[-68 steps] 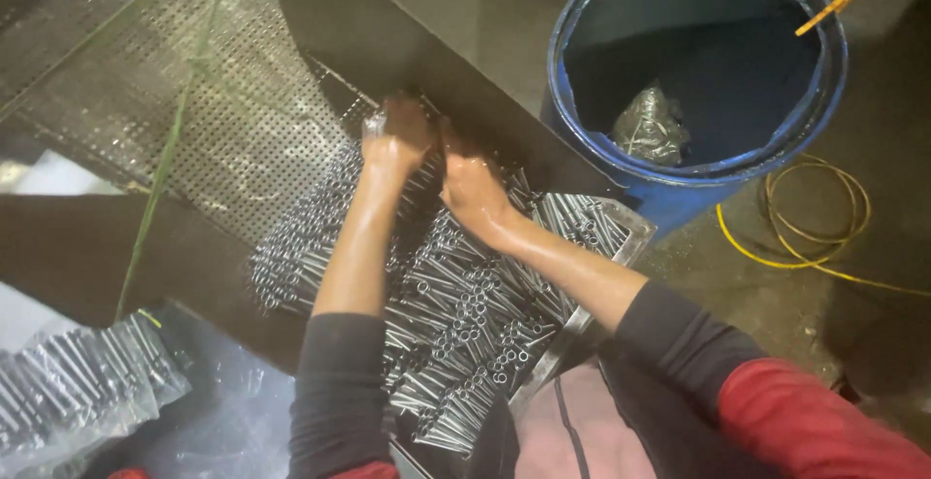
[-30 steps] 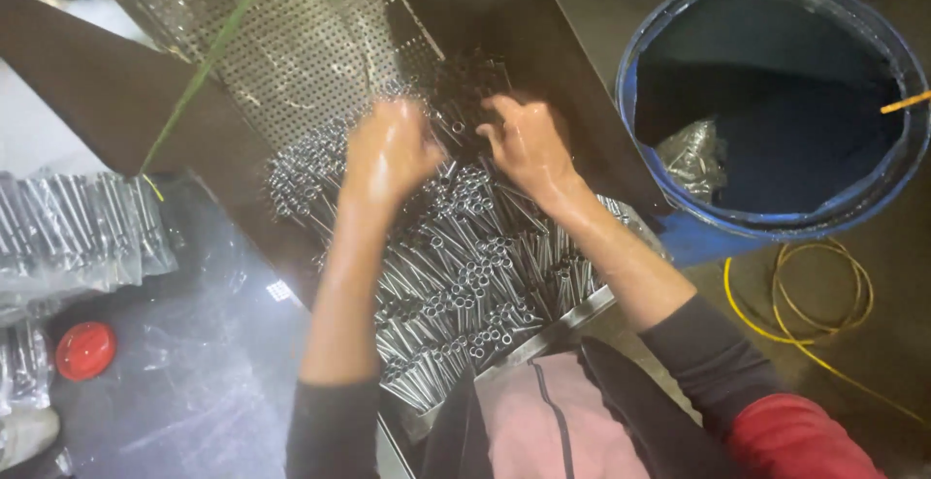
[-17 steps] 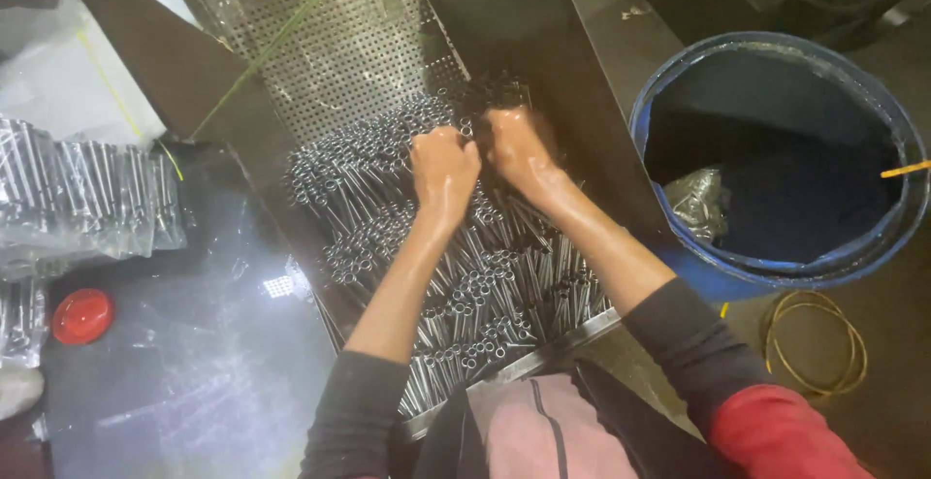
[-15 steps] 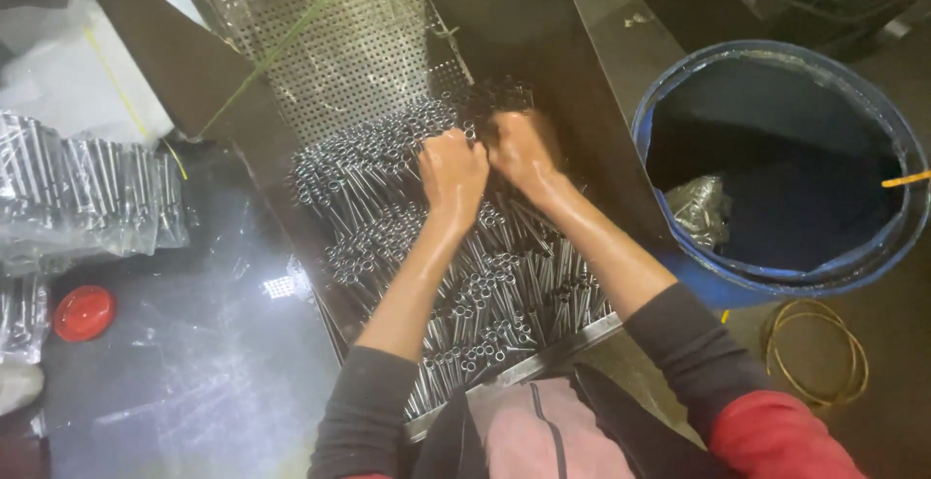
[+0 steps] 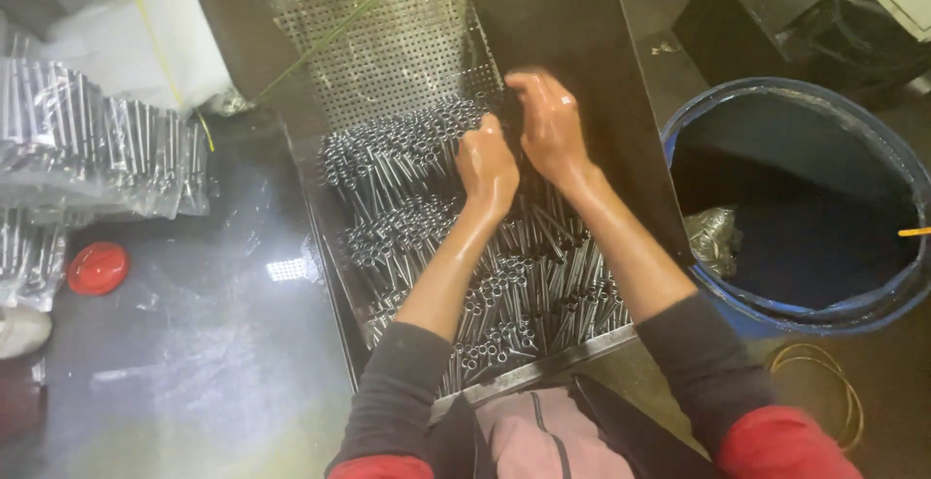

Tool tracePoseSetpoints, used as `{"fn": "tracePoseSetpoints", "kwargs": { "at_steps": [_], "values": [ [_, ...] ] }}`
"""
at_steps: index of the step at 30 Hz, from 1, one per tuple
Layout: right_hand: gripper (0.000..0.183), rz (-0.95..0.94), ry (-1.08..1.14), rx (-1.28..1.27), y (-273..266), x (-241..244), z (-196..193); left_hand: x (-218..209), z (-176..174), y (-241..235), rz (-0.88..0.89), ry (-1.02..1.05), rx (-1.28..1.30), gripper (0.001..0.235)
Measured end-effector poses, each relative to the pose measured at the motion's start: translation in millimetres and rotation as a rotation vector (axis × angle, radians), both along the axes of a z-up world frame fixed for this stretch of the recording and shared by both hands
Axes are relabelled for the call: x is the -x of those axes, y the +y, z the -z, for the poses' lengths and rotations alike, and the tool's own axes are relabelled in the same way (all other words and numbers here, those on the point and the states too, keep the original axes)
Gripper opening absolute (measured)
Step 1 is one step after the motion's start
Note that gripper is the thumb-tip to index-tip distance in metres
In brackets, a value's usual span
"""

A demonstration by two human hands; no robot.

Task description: Dipping bundles of metal rods into a liquid coating and placing them in a tray.

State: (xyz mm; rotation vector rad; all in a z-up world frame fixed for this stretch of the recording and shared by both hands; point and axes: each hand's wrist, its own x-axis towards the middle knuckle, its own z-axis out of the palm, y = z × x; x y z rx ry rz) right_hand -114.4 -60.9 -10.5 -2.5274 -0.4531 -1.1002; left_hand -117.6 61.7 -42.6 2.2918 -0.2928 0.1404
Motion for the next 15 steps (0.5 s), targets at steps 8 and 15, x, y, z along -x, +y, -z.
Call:
{"fn": "tracePoseSetpoints", "kwargs": {
  "at_steps": [8, 15],
  "values": [
    [0.067, -0.147, 0.878, -0.272, 0, -83, 10, -19, 32, 4, 0.028, -0.352, -0.377, 0.044],
    [0.060, -0.241, 0.969, -0.134, 20, -63, 0, -6, 27, 62, -0.235, 0.115, -0.406, 0.034]
  ]
}}
